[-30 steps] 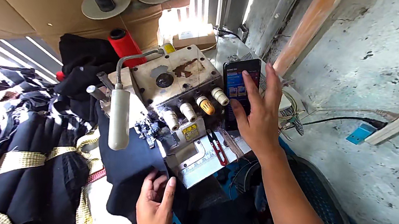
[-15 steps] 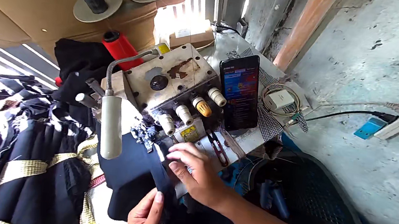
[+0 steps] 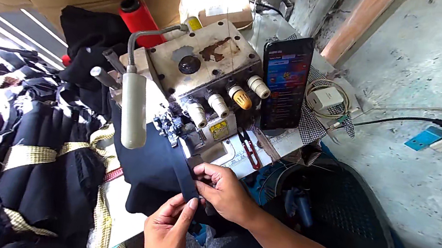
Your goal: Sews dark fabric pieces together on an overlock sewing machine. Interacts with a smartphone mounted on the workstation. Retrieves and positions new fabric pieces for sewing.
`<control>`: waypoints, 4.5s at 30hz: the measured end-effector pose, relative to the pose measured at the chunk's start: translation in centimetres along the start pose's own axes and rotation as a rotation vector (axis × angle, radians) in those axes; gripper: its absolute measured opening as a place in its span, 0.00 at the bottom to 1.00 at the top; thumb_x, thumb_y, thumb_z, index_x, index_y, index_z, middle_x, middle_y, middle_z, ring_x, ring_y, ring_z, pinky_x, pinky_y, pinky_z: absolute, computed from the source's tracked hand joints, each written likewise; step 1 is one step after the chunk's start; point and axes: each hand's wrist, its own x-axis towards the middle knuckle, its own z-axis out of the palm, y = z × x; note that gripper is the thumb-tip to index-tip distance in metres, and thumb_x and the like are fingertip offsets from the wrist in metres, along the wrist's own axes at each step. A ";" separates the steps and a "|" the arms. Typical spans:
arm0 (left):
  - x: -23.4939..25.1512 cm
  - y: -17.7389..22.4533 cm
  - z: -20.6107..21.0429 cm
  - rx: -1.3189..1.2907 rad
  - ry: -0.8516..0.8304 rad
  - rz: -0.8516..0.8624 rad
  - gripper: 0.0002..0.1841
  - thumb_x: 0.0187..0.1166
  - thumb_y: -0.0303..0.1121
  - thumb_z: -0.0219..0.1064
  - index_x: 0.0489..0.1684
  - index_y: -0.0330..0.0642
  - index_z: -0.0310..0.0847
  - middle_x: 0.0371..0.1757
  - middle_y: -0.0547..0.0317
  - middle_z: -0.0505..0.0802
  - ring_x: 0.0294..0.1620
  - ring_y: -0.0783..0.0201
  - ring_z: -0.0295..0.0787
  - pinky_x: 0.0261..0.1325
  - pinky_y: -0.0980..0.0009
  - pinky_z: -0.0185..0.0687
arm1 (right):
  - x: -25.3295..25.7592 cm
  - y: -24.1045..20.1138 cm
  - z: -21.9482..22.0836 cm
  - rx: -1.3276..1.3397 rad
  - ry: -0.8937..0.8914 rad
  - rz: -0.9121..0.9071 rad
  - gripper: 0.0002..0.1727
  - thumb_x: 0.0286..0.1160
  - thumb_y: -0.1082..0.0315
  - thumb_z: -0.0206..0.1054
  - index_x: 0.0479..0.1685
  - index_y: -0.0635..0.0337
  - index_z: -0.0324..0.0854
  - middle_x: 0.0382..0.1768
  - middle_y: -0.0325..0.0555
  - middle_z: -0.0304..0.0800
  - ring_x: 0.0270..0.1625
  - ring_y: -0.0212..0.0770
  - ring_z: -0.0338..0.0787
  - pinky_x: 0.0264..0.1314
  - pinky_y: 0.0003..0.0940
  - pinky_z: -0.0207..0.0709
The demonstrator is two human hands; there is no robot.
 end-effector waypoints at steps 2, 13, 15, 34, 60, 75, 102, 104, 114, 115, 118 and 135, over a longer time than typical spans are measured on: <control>-0.2 -0.5 -0.3 -0.003 0.002 -0.023 0.07 0.76 0.23 0.71 0.45 0.33 0.93 0.36 0.54 0.98 0.36 0.68 0.96 0.45 0.73 0.93 | -0.4 0.0 0.0 0.022 0.001 0.022 0.10 0.80 0.77 0.64 0.54 0.70 0.86 0.41 0.45 0.93 0.39 0.29 0.91 0.44 0.25 0.87; 0.1 0.2 -1.6 -0.075 -0.135 -0.122 0.09 0.82 0.29 0.67 0.47 0.35 0.92 0.39 0.52 0.98 0.41 0.65 0.97 0.49 0.70 0.93 | -0.1 -0.9 -0.2 0.096 -0.027 0.105 0.12 0.84 0.75 0.63 0.58 0.74 0.83 0.43 0.47 0.95 0.43 0.30 0.94 0.51 0.27 0.89; 0.2 0.6 -1.6 -0.097 -0.164 -0.117 0.12 0.86 0.31 0.62 0.45 0.35 0.93 0.39 0.52 0.98 0.40 0.64 0.97 0.49 0.69 0.94 | 0.0 -1.0 -0.3 0.074 -0.022 0.103 0.11 0.82 0.76 0.64 0.55 0.73 0.85 0.42 0.47 0.95 0.43 0.30 0.94 0.53 0.27 0.89; 0.5 0.1 -1.0 -0.030 -0.193 -0.070 0.09 0.83 0.26 0.66 0.36 0.33 0.93 0.35 0.55 0.97 0.37 0.69 0.94 0.46 0.73 0.90 | -0.7 -1.6 -1.1 0.071 -0.044 0.114 0.09 0.80 0.76 0.64 0.43 0.68 0.92 0.42 0.45 0.94 0.38 0.30 0.91 0.42 0.24 0.87; 1.0 4.7 -2.3 0.753 0.005 0.482 0.11 0.81 0.37 0.70 0.46 0.38 0.93 0.42 0.61 0.98 0.46 0.72 0.95 0.53 0.73 0.92 | -0.6 -1.2 0.2 -0.174 0.144 -0.071 0.10 0.77 0.66 0.74 0.30 0.61 0.90 0.33 0.39 0.91 0.38 0.27 0.89 0.44 0.21 0.84; 7.5 2.4 -2.8 1.036 0.030 0.775 0.13 0.81 0.37 0.68 0.51 0.41 0.95 0.58 0.50 0.97 0.69 0.50 0.90 0.81 0.45 0.75 | 1.9 -0.7 1.0 -0.249 0.202 -0.120 0.11 0.78 0.64 0.72 0.32 0.62 0.89 0.33 0.40 0.90 0.37 0.25 0.88 0.42 0.20 0.82; 5.5 1.7 -2.9 1.078 0.074 0.817 0.11 0.80 0.32 0.69 0.50 0.41 0.96 0.57 0.50 0.96 0.65 0.52 0.90 0.76 0.53 0.77 | -0.4 -2.3 1.5 -0.301 0.210 -0.165 0.13 0.75 0.61 0.76 0.32 0.63 0.92 0.31 0.39 0.93 0.37 0.24 0.89 0.44 0.19 0.83; 5.5 1.7 -2.9 1.076 0.072 0.815 0.11 0.81 0.32 0.68 0.50 0.41 0.96 0.58 0.50 0.96 0.66 0.52 0.90 0.77 0.53 0.77 | -0.4 -2.6 1.8 -0.312 0.214 -0.173 0.12 0.75 0.61 0.76 0.31 0.63 0.92 0.31 0.39 0.92 0.37 0.24 0.89 0.43 0.19 0.82; 5.4 1.6 -3.0 1.060 0.076 0.808 0.11 0.81 0.31 0.66 0.50 0.40 0.95 0.60 0.50 0.95 0.69 0.53 0.88 0.78 0.54 0.75 | -0.5 -2.8 2.8 -0.439 0.268 -0.245 0.11 0.74 0.62 0.76 0.31 0.61 0.92 0.29 0.37 0.92 0.33 0.23 0.88 0.38 0.18 0.83; 5.4 1.5 -3.0 1.054 0.080 0.813 0.11 0.81 0.31 0.66 0.50 0.40 0.95 0.60 0.50 0.95 0.69 0.53 0.88 0.79 0.53 0.75 | -0.6 -2.7 3.0 -0.481 0.276 -0.264 0.10 0.75 0.62 0.76 0.32 0.60 0.93 0.30 0.37 0.92 0.35 0.23 0.89 0.39 0.18 0.84; 5.5 1.2 -3.2 1.037 0.088 0.831 0.12 0.79 0.30 0.66 0.50 0.40 0.95 0.60 0.51 0.95 0.69 0.53 0.89 0.79 0.52 0.75 | -0.8 -2.5 3.5 -0.568 0.285 -0.326 0.10 0.76 0.64 0.74 0.34 0.61 0.93 0.32 0.39 0.93 0.36 0.24 0.90 0.41 0.18 0.84; 5.9 1.6 -3.3 1.036 0.047 0.822 0.13 0.80 0.32 0.69 0.58 0.44 0.93 0.63 0.54 0.94 0.71 0.55 0.87 0.80 0.50 0.74 | -1.1 -0.3 0.6 -0.323 0.218 -0.065 0.11 0.80 0.63 0.71 0.34 0.60 0.91 0.27 0.35 0.90 0.30 0.20 0.86 0.34 0.16 0.79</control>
